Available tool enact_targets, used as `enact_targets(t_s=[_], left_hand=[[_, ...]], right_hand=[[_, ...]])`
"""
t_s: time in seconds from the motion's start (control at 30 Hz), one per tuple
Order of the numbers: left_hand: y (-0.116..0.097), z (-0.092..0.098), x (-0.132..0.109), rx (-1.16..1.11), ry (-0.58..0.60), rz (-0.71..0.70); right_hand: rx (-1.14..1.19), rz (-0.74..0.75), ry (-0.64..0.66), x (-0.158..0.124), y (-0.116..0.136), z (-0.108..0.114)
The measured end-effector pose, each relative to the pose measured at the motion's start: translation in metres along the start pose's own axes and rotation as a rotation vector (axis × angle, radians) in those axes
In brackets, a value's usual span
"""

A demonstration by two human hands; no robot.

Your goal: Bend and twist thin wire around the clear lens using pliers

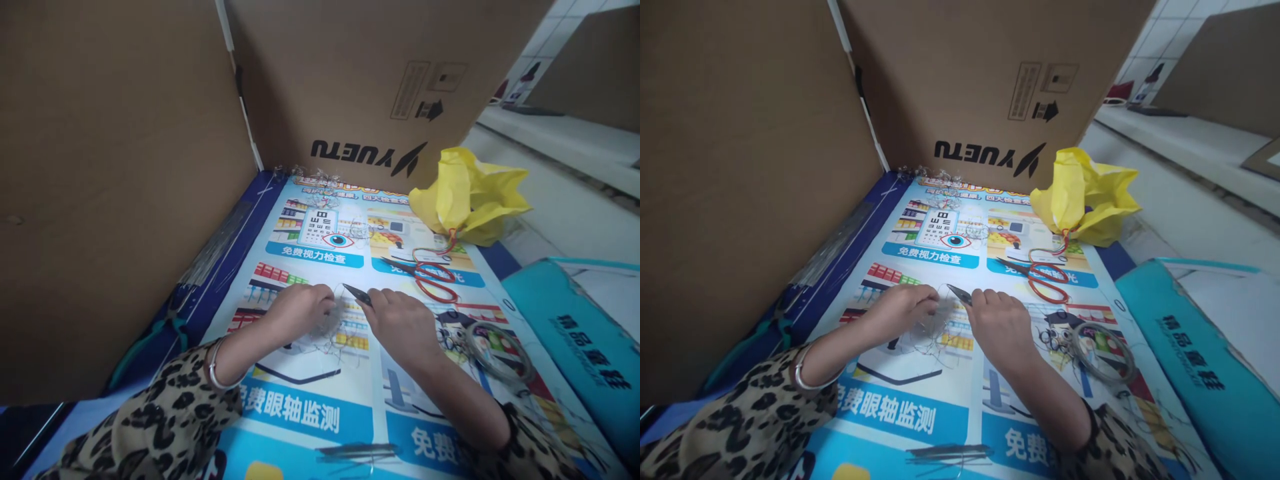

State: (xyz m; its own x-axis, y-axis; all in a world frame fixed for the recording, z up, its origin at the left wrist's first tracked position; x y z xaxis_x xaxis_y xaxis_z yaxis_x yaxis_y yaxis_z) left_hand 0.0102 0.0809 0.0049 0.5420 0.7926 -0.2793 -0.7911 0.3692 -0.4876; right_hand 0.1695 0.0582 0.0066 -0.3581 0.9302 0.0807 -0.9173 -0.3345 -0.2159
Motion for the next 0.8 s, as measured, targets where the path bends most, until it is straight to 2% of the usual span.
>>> enact_targets(t_s=[0.2, 0.37, 0.57, 0.67, 0.8], left_hand=[[0.002, -0.001, -0.002, -0.088, 0.002, -0.038], [0.003, 0.001, -0.002, -0.265, 0.039, -0.07], [-0.001, 0.003, -0.002, -0.445, 0.129, -0.221], [-0.002, 0.002, -0.004, -0.55, 0.217, -0.295], [-0.003, -0.001, -0.008, -0.662, 0.33, -0.32]], right_hand=[[0.033, 0.006, -0.001, -0.001, -0.001, 0.0], [0.199, 0.029, 0.01, 0.003, -0.007, -0.007], [0.459, 0.194, 0.028, 0.009, -0.013, -0.019], [0.535, 0.243, -0.001, 0.01, -0.018, -0.019], [0.598, 0.401, -0.009, 0.011, -0.015, -0.012]])
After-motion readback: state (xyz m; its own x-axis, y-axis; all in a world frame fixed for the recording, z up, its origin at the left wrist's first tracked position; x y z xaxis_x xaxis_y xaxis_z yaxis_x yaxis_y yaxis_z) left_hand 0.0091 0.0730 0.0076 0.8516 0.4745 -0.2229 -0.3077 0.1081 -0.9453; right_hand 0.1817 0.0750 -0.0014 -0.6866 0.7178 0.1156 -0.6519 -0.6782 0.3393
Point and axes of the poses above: each hand's wrist, its own x-axis towards the middle knuckle, its own z-axis out of the back of the hand, y = z × x, the point moved 5 cm from there along x, towards the middle knuckle, and after that the axes turned 15 degrees about y, right-handed, at the moved point
